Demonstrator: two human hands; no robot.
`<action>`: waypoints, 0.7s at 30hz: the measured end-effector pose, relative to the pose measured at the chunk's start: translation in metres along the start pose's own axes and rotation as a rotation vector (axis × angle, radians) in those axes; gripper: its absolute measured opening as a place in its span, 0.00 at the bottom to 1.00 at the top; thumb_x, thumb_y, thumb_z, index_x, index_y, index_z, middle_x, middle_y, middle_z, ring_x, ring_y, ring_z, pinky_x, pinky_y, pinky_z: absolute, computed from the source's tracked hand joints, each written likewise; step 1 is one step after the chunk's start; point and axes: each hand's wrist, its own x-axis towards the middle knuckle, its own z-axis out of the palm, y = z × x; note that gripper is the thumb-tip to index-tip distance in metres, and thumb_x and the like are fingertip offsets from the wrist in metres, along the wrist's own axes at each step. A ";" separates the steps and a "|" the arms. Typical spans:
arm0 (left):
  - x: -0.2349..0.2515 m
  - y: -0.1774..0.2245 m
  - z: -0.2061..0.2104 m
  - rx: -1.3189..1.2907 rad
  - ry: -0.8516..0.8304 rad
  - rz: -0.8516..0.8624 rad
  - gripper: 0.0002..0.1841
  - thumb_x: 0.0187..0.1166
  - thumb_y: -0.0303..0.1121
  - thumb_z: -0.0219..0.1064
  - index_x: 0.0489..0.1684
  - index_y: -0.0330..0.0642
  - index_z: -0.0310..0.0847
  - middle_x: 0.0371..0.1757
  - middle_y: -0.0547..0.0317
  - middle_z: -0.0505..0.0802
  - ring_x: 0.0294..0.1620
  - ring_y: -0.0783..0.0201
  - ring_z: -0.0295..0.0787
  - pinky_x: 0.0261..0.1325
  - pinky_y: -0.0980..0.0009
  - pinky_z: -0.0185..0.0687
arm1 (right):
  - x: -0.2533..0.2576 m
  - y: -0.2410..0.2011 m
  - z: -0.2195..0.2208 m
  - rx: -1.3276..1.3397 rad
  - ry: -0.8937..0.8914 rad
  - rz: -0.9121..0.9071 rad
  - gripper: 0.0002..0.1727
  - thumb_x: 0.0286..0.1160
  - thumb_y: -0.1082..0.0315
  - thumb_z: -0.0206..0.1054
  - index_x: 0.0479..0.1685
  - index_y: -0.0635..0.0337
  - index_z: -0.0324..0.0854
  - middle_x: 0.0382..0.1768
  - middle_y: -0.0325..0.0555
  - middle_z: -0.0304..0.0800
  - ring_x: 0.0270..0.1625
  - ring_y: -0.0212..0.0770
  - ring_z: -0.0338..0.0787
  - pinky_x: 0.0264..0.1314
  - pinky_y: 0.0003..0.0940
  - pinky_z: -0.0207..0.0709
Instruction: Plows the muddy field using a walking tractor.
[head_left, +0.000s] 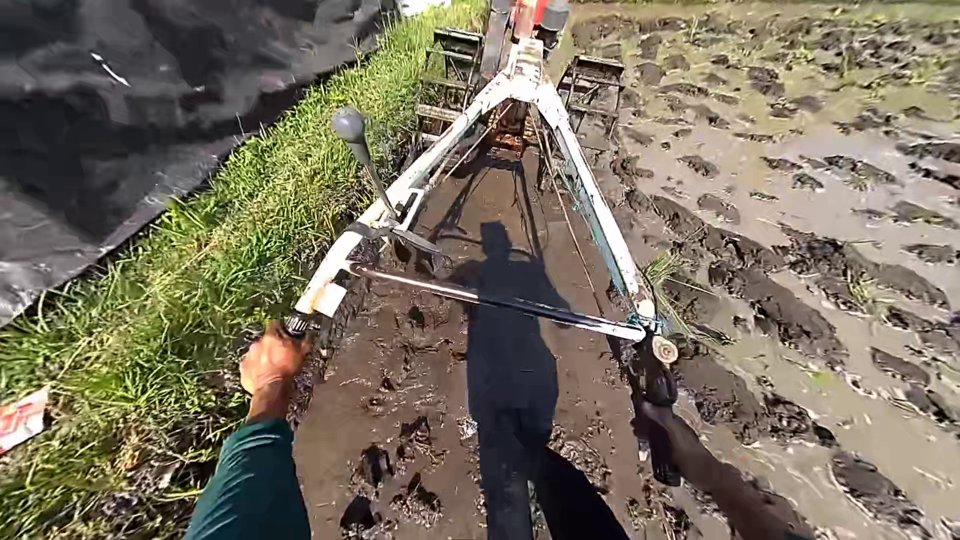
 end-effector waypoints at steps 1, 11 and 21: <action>0.034 -0.002 -0.005 0.008 0.033 0.009 0.36 0.79 0.55 0.69 0.78 0.36 0.73 0.65 0.22 0.86 0.69 0.25 0.83 0.65 0.27 0.75 | 0.004 -0.015 0.022 0.059 -0.072 0.005 0.24 0.88 0.60 0.47 0.73 0.67 0.67 0.46 0.48 0.86 0.43 0.36 0.87 0.48 0.37 0.82; 0.122 0.147 0.027 0.021 -0.023 0.013 0.35 0.79 0.51 0.71 0.77 0.32 0.74 0.62 0.20 0.87 0.67 0.23 0.83 0.66 0.27 0.73 | 0.158 -0.086 0.012 0.100 0.107 0.070 0.24 0.87 0.65 0.50 0.75 0.73 0.64 0.58 0.54 0.79 0.53 0.34 0.82 0.58 0.34 0.79; 0.212 0.323 0.037 0.042 -0.054 0.040 0.37 0.80 0.53 0.69 0.83 0.36 0.69 0.65 0.25 0.87 0.70 0.28 0.83 0.69 0.32 0.74 | 0.331 -0.205 -0.033 0.089 0.008 0.088 0.24 0.84 0.67 0.59 0.76 0.68 0.67 0.54 0.52 0.82 0.47 0.36 0.83 0.52 0.35 0.79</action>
